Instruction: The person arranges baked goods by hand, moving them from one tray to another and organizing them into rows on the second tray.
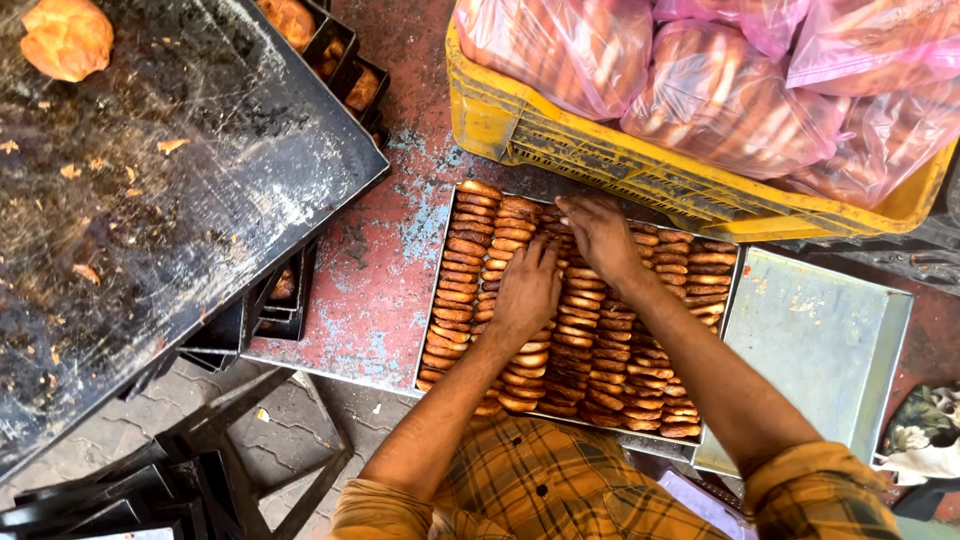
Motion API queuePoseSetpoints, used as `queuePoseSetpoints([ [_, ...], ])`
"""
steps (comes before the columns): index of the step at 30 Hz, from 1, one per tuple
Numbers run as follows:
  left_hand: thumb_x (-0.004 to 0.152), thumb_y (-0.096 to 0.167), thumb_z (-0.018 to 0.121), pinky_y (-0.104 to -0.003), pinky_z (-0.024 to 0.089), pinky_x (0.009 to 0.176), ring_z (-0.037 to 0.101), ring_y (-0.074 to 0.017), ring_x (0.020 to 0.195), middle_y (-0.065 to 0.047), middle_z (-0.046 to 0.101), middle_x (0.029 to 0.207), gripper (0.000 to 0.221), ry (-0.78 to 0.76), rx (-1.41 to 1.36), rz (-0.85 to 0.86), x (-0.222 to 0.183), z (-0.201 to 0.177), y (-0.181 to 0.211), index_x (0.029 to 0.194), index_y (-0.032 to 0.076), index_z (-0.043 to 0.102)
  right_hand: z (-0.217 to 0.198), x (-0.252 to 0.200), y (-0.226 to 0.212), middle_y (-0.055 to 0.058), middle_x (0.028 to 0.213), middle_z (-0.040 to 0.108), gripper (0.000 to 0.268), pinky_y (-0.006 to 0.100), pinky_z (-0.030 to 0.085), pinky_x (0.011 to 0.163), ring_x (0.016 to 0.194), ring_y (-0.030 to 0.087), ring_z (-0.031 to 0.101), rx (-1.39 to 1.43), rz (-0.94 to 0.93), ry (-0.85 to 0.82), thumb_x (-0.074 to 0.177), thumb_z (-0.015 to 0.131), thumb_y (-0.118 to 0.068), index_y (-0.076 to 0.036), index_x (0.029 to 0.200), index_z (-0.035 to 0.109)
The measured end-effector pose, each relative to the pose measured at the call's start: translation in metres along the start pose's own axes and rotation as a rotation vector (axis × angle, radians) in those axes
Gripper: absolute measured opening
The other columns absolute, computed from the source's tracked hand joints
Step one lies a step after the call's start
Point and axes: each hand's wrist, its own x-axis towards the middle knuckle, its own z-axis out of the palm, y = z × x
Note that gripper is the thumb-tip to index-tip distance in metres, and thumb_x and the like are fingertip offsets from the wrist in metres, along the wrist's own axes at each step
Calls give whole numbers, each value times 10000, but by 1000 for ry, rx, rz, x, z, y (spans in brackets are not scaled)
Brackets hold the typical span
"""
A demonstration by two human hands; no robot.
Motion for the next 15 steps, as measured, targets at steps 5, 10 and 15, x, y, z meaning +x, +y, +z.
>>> queuePoseSetpoints([
  [5, 967, 134, 637, -459, 509, 1016, 561, -330, 1134, -259, 501, 1437, 484, 10, -33, -2, -2, -2, -2, 1384, -88, 531, 10, -2, 3, 161, 1294, 712, 364, 471, 508, 1087, 1173, 356, 675, -24, -41, 74, 983, 658, -47, -88, 1343, 691],
  [10, 956, 165, 645, -491, 463, 1074, 522, -369, 1253, -249, 498, 1446, 500, -18, -47, 37, -12, -11, 7, 1395, -53, 542, 4, 0, -1, 164, 1323, 701, 362, 457, 503, 1106, 1196, 352, 675, 0, -47, 63, 985, 669, -50, -99, 1343, 684],
  [15, 977, 228, 645, -488, 476, 1089, 573, -350, 1278, -208, 580, 1421, 446, -146, -251, 117, -41, -77, 23, 1362, 8, 599, -25, 9, -31, 274, 1342, 649, 530, 475, 510, 1037, 1219, 399, 628, 100, -58, 173, 895, 787, -131, 28, 1373, 620],
])
